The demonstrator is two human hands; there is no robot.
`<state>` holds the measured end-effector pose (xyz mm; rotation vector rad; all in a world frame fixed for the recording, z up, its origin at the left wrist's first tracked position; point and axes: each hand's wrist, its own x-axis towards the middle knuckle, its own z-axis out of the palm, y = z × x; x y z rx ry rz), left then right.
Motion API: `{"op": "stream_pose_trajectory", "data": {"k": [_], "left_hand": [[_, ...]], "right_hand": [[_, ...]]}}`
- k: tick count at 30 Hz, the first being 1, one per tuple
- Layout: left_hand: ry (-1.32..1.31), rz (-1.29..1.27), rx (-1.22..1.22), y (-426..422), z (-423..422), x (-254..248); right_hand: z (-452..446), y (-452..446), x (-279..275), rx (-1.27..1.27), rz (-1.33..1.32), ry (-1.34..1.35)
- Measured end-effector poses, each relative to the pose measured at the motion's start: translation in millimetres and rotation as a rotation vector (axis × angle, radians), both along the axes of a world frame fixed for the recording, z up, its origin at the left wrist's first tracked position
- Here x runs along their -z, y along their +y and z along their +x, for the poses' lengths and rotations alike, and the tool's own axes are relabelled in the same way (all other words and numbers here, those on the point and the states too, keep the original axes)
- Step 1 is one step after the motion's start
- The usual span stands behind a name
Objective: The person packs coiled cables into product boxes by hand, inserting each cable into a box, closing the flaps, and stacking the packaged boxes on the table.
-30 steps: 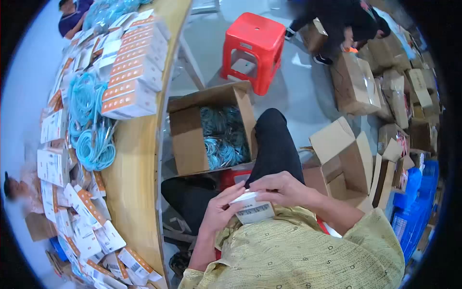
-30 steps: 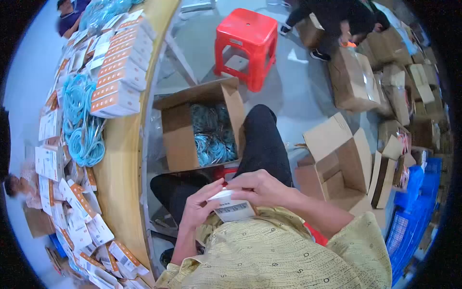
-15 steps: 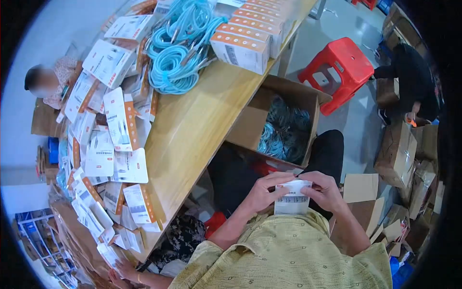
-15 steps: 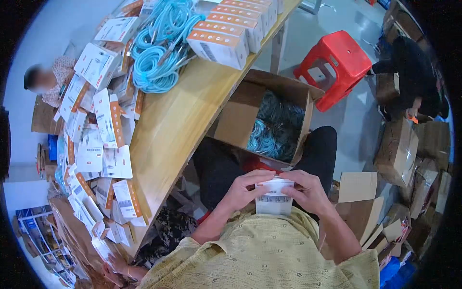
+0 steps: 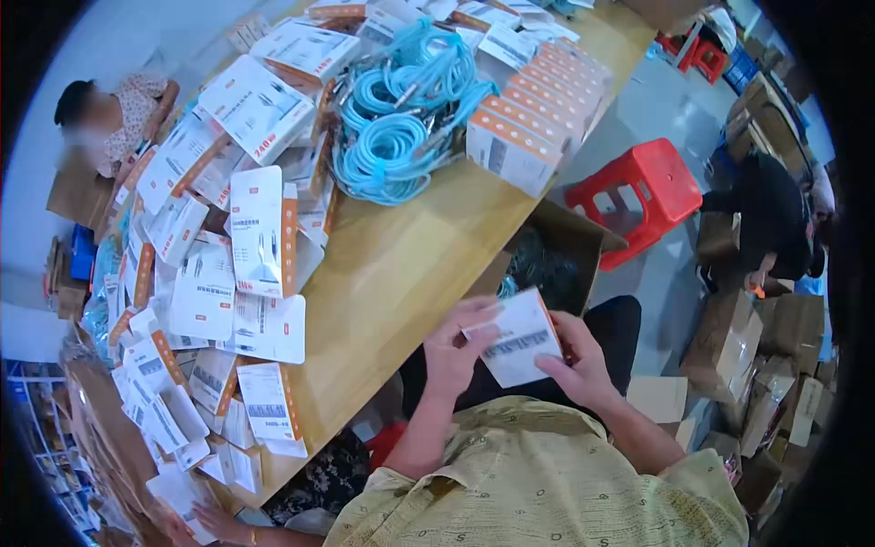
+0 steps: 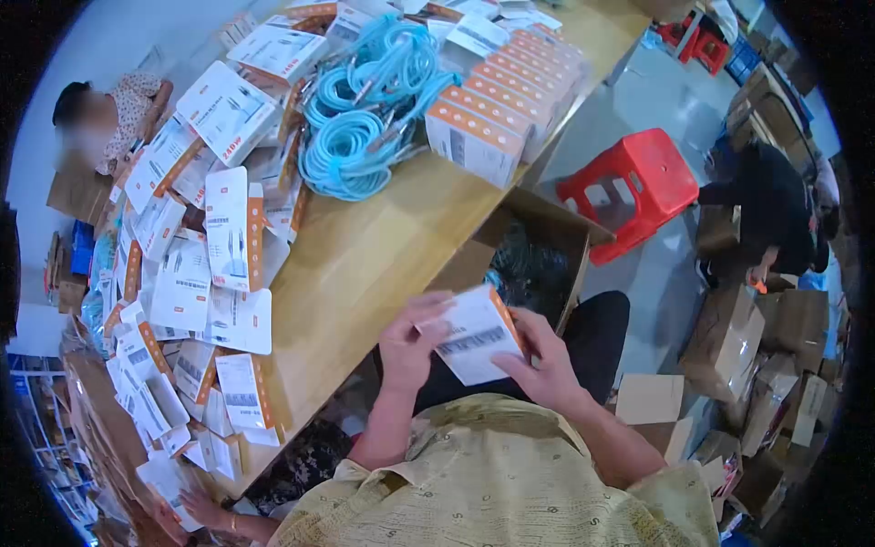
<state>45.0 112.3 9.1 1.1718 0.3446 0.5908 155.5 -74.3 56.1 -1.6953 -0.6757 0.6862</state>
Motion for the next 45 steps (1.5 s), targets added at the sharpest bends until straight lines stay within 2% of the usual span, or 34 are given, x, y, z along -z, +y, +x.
{"op": "stream_pose_trajectory", "data": {"k": [2,3,5,8,10,12,13,15,17,21,25,26,27,29,30,32,33,35,37,40,43,45], "left_hand": [[0.117,0.089,-0.139,25,17,-7],[0.107,0.091,-0.140,35,27,-12],[0.149,0.118,-0.350,52,46,-25],[0.164,0.134,-0.291,60,61,-35],[0.223,0.144,-0.166,55,78,-33],[0.228,0.250,-0.095,52,99,-17],[0.122,0.206,-0.074,49,114,-14],[0.039,0.382,-0.083,52,139,5],[0.032,0.231,-0.046,53,151,4],[0.067,0.160,-0.048,62,128,15],[0.226,0.887,-0.447,59,56,-31],[0.328,0.849,-0.584,61,36,-54],[0.273,1.025,-0.706,82,18,-58],[0.562,1.124,-0.922,120,-9,-85],[0.651,1.059,-0.909,141,-21,-101],[0.926,1.130,-0.931,187,-36,-97],[0.912,1.147,-0.927,197,-39,-96],[1.239,1.141,-0.703,213,-41,-92],[1.263,1.134,-0.681,224,-42,-95],[1.107,1.066,-0.801,239,-54,-83],[1.122,0.950,-0.779,208,-60,-130],[1.133,0.964,-0.935,190,-67,-145]], "right_hand": [[27,44,-16,0.025,0.152,-0.278],[43,62,-27,0.025,0.155,-0.288],[77,97,-51,-0.029,0.066,-0.729],[104,133,-59,0.010,0.013,-0.869],[121,151,-45,0.076,0.049,-1.298],[125,155,-36,0.091,0.039,-1.332],[126,154,-30,0.101,0.019,-1.361],[126,150,-21,0.114,-0.017,-1.416],[133,150,-22,0.105,-0.012,-1.451],[126,140,-38,0.053,0.045,-1.357],[101,111,-34,0.023,0.118,-1.175],[91,105,-32,0.018,0.127,-1.103],[80,98,-30,0.009,0.131,-1.028],[64,88,-15,-0.043,0.153,-0.954],[59,86,-9,-0.090,0.162,-0.885],[52,94,-8,-0.127,0.179,-0.863],[51,103,-10,-0.107,0.186,-0.864],[57,135,-18,-0.125,0.248,-0.946],[72,183,-21,-0.080,0.382,-1.165],[82,243,-31,0.046,0.264,-1.336],[97,277,-27,-0.009,0.291,-1.399],[108,293,-26,-0.064,0.304,-1.458]]}}
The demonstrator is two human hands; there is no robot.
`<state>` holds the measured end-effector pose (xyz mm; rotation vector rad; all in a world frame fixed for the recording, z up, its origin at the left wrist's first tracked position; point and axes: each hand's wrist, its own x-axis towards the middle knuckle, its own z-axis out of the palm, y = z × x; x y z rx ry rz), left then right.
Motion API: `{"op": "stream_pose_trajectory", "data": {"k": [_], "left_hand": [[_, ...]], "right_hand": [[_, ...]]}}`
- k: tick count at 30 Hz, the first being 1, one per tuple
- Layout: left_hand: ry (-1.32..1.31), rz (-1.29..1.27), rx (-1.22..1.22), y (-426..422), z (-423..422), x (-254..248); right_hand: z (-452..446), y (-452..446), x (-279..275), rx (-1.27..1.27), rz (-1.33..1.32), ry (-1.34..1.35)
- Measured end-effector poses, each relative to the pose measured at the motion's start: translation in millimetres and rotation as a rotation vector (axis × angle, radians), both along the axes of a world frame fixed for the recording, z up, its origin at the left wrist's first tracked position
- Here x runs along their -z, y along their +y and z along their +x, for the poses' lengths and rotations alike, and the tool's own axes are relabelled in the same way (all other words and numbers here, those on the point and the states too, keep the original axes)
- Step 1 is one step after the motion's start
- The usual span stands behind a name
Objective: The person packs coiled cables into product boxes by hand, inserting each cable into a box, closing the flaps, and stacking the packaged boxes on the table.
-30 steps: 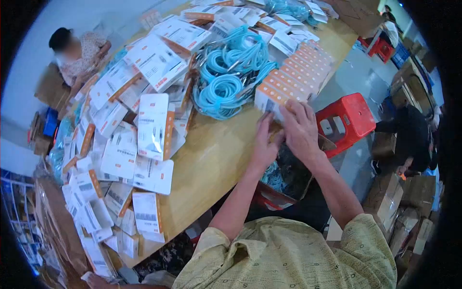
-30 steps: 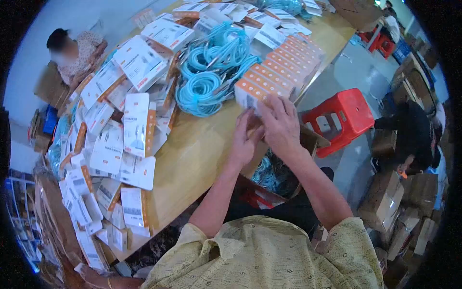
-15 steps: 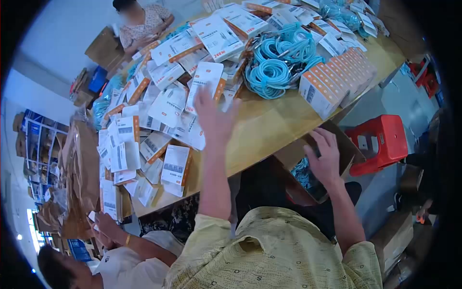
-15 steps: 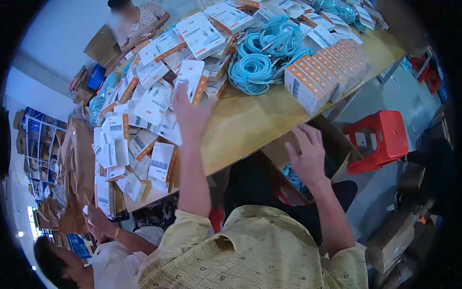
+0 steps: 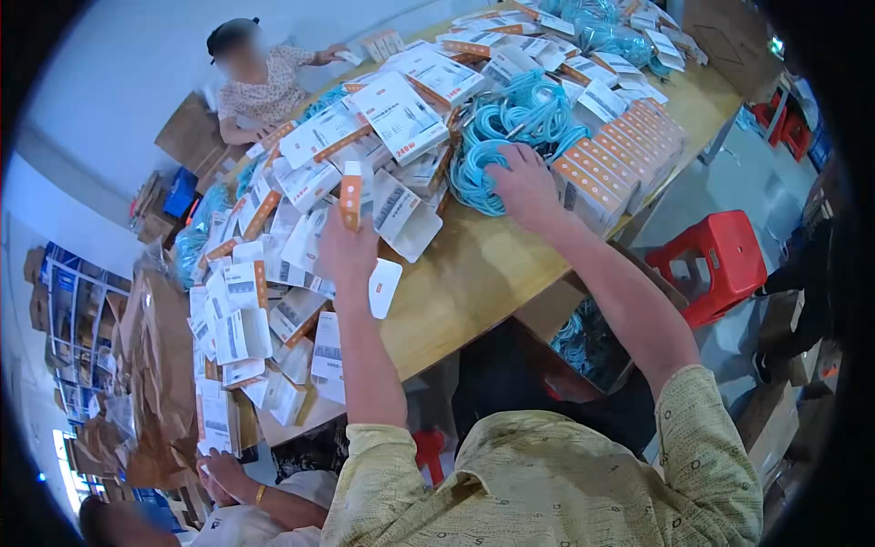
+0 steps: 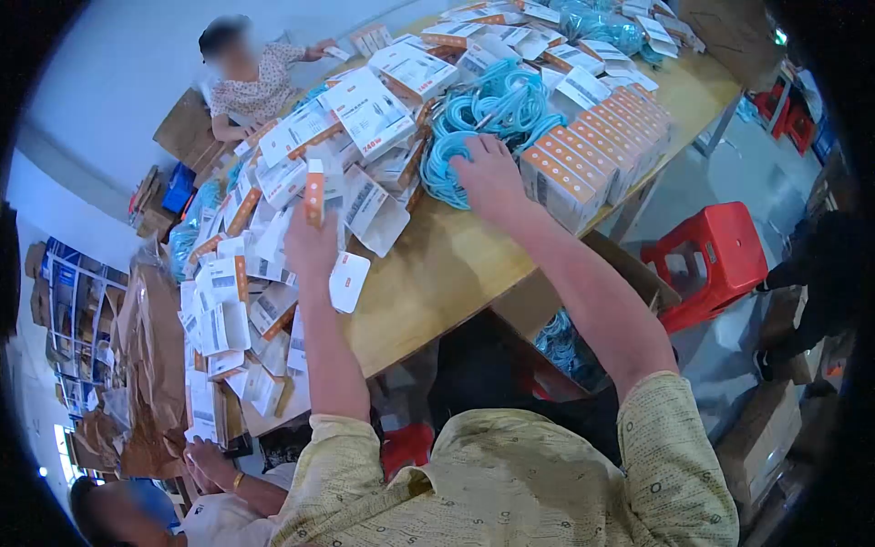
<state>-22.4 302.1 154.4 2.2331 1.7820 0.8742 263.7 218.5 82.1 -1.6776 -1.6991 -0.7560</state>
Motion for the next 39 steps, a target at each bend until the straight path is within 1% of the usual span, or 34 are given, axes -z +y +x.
{"op": "stream_pose_trajectory", "data": {"k": [2,3,5,7,8,10,12,13,15,16,20,21,25,26,30,31,35,36,39], "left_hand": [[-0.221,0.216,0.107,-3,-18,5],[-0.223,0.207,0.105,-15,-21,-1],[-0.573,-0.023,0.118,-38,-21,-16],[-0.708,-0.148,0.207,-51,-17,-12],[-0.717,-0.150,0.206,-55,-14,-4],[-0.800,-0.308,0.471,-63,-8,20],[-0.739,-0.483,0.546,-81,4,32],[-0.732,-0.516,0.548,-91,9,36],[-0.797,-0.770,0.742,-114,18,44],[-0.789,-0.807,0.749,-123,22,52],[-0.803,-1.039,1.081,-151,37,80],[-0.794,-1.057,1.090,-159,41,85],[-0.839,-1.252,0.980,-192,53,109],[-0.831,-1.256,0.977,-197,51,115],[-0.868,-1.360,0.985,-221,44,132],[-0.864,-1.368,0.988,-226,46,134],[-0.713,-1.382,1.080,-242,50,138],[-0.700,-1.383,1.083,-243,49,138],[-0.644,-1.446,1.145,-251,56,140]], "right_hand": [[10,11,0,-0.200,0.173,0.230],[4,3,-22,-0.199,0.164,0.230],[2,-17,-79,-0.278,-0.161,1.230],[0,-31,-101,-0.454,0.062,1.329],[3,-39,-108,-0.452,0.058,1.322],[11,-64,-112,-0.724,0.171,1.378],[7,-98,-120,-0.706,0.109,1.351],[5,-119,-125,-0.699,0.057,1.315],[1,-158,-123,-0.678,-0.043,1.250],[0,-172,-118,-0.642,-0.044,1.269],[-12,-213,-106,-0.160,-0.453,0.885],[-14,-224,-101,-0.142,-0.451,0.897],[-27,-247,-61,-0.224,-0.418,0.960],[-26,-253,-52,-0.224,-0.416,0.968],[-7,-292,-17,-0.060,-0.468,1.233],[-10,-297,-13,-0.052,-0.467,1.238],[-31,-319,-1,-0.025,-0.435,0.712],[-35,-320,0,-0.021,-0.426,0.720],[-34,-323,-5,-0.029,-0.714,0.977]]}}
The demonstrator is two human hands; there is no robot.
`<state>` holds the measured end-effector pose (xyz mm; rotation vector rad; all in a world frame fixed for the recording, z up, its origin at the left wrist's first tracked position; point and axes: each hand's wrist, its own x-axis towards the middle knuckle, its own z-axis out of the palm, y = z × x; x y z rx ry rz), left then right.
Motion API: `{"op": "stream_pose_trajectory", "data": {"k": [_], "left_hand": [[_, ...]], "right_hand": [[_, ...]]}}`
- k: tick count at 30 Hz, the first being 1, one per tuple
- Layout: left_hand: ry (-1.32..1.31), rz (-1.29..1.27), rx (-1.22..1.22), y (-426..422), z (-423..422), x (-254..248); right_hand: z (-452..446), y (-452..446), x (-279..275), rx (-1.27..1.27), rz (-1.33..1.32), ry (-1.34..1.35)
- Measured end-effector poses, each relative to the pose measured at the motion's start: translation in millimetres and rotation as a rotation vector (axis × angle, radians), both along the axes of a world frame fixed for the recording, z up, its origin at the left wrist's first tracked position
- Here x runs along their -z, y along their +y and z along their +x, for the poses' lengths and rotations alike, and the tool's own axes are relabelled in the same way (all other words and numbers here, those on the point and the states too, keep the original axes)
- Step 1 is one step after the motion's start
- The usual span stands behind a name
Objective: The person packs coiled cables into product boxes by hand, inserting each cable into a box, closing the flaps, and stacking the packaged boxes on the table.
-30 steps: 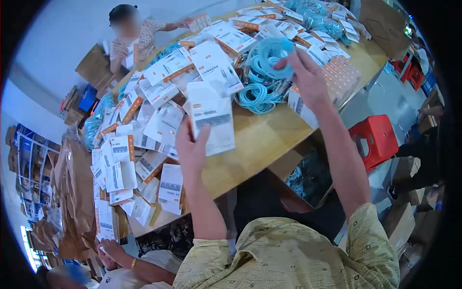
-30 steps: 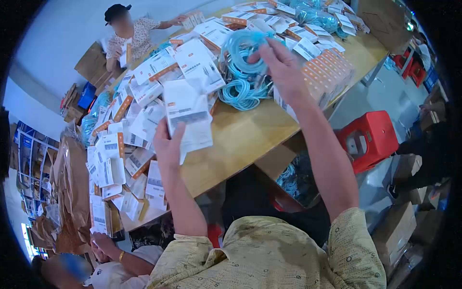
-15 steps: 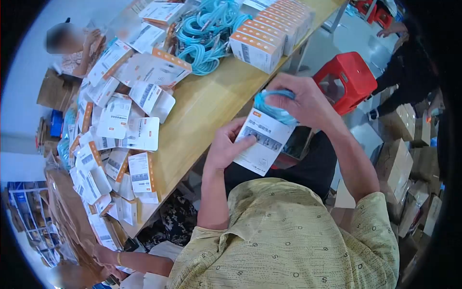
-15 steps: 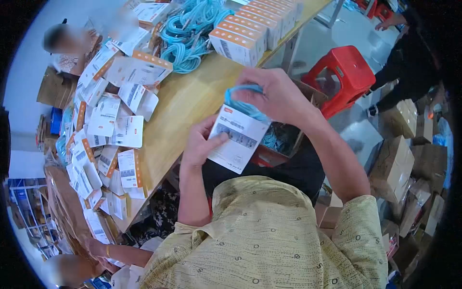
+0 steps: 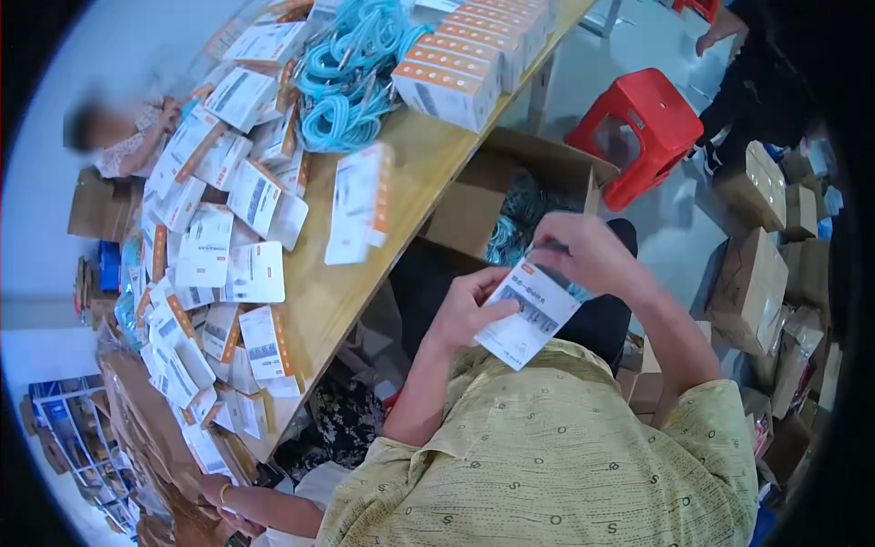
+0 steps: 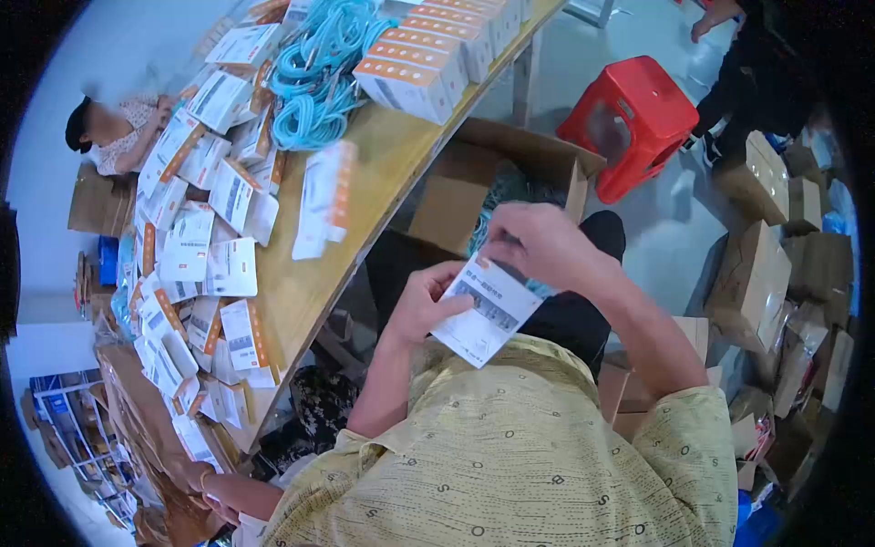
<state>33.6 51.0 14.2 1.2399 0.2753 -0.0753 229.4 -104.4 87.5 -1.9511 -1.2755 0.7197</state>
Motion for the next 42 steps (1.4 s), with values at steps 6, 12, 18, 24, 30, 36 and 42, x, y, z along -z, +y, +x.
{"op": "stream_pose_trajectory", "data": {"k": [6,12,18,24,30,36,42], "left_hand": [[0.037,-0.068,-0.092,-13,5,14],[0.051,-0.019,-0.144,-13,11,11],[0.002,-0.062,-0.095,-41,19,22],[-0.091,-0.048,-0.196,-59,2,32],[-0.077,0.019,-0.212,-43,1,26],[-0.144,-0.008,-0.302,-54,4,19],[0.127,-0.024,-0.088,-42,-4,39]], "right_hand": [[-6,-19,0,0.023,0.240,-0.260],[-28,-20,15,0.286,0.157,-0.557],[-35,1,25,0.221,-0.161,-0.200],[-41,-8,9,0.186,-0.246,-0.092],[-36,-28,11,0.390,0.212,-0.152],[-74,-58,52,0.592,0.386,0.533],[-69,-88,92,0.499,0.195,0.676]]}}
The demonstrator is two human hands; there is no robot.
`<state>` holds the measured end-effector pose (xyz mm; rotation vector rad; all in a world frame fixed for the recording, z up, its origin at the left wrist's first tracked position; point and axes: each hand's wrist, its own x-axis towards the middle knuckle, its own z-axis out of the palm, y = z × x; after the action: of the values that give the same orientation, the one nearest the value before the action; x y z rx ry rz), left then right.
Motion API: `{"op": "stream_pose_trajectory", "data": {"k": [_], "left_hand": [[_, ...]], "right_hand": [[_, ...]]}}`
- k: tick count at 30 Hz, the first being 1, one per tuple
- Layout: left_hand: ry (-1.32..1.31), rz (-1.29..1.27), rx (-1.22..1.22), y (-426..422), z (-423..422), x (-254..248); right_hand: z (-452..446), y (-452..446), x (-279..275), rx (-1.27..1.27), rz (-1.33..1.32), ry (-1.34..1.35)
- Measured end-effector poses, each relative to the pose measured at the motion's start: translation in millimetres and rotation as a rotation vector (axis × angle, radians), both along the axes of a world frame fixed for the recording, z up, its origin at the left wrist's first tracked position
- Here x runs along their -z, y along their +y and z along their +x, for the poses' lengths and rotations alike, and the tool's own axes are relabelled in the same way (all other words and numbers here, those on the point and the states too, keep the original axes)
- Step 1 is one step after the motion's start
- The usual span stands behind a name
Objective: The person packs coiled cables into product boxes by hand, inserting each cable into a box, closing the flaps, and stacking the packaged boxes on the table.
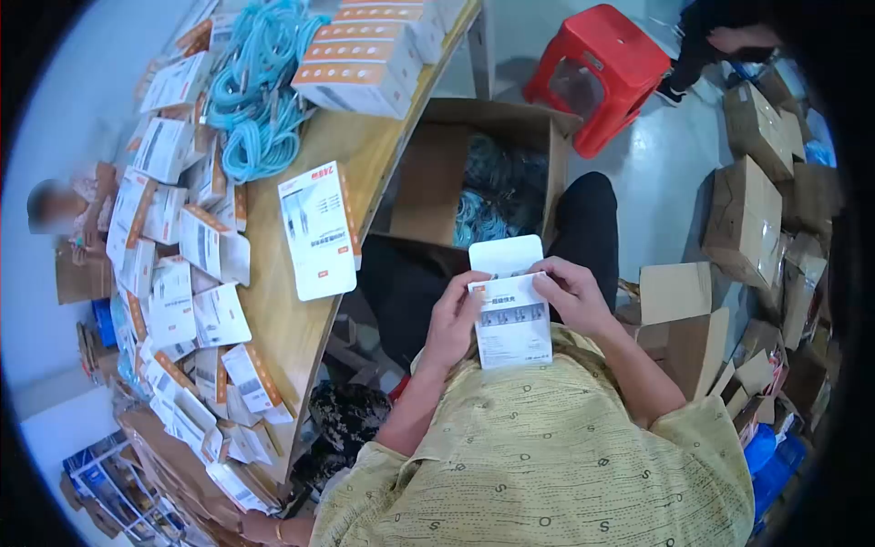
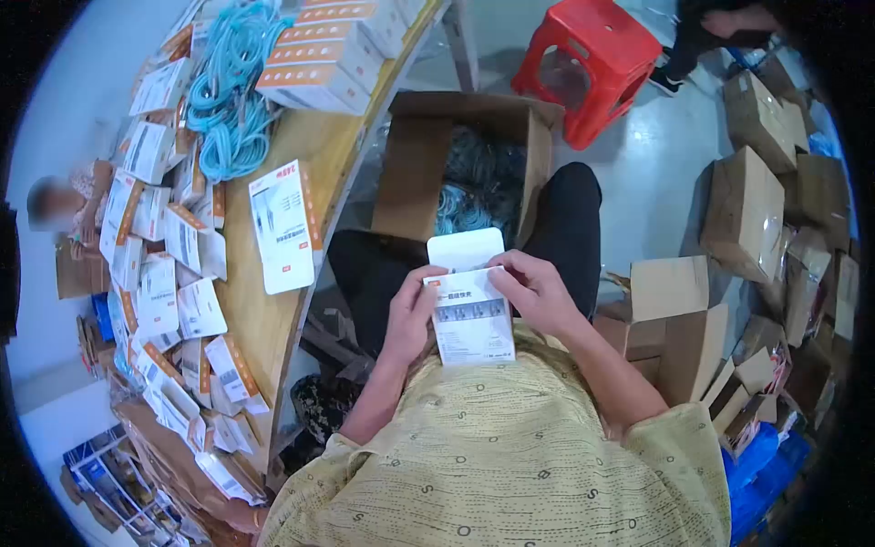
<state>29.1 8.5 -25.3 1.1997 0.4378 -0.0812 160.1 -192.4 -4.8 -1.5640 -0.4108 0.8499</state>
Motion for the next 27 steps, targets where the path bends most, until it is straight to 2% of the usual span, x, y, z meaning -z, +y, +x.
{"op": "stream_pose_trajectory", "data": {"k": [5,9,12,14,17,19,20,24,27], "left_hand": [[0.033,0.128,-0.021,10,15,17],[-0.072,0.087,-0.367,-7,22,11],[-0.028,0.123,-0.259,-5,24,-4],[0.011,0.167,-0.180,2,25,-12],[-0.178,0.165,-0.075,12,25,-9],[-0.304,-0.013,-0.068,10,25,-22],[-0.309,-0.018,-0.061,9,26,-31],[-0.050,0.102,0.035,9,28,-65],[-0.030,0.103,0.072,11,29,-64]], "right_hand": [[10,12,18,0.059,0.023,-0.126],[-4,23,15,0.311,0.127,-0.040],[-9,24,3,0.413,0.194,-0.033],[-4,20,-7,0.258,0.084,-0.388],[2,10,-12,0.143,0.124,-0.451],[4,7,-24,0.028,0.103,-0.333],[3,7,-29,0.035,0.098,-0.339],[-1,11,-45,0.048,0.095,-0.193],[0,11,-52,0.045,0.054,-0.237]]}}
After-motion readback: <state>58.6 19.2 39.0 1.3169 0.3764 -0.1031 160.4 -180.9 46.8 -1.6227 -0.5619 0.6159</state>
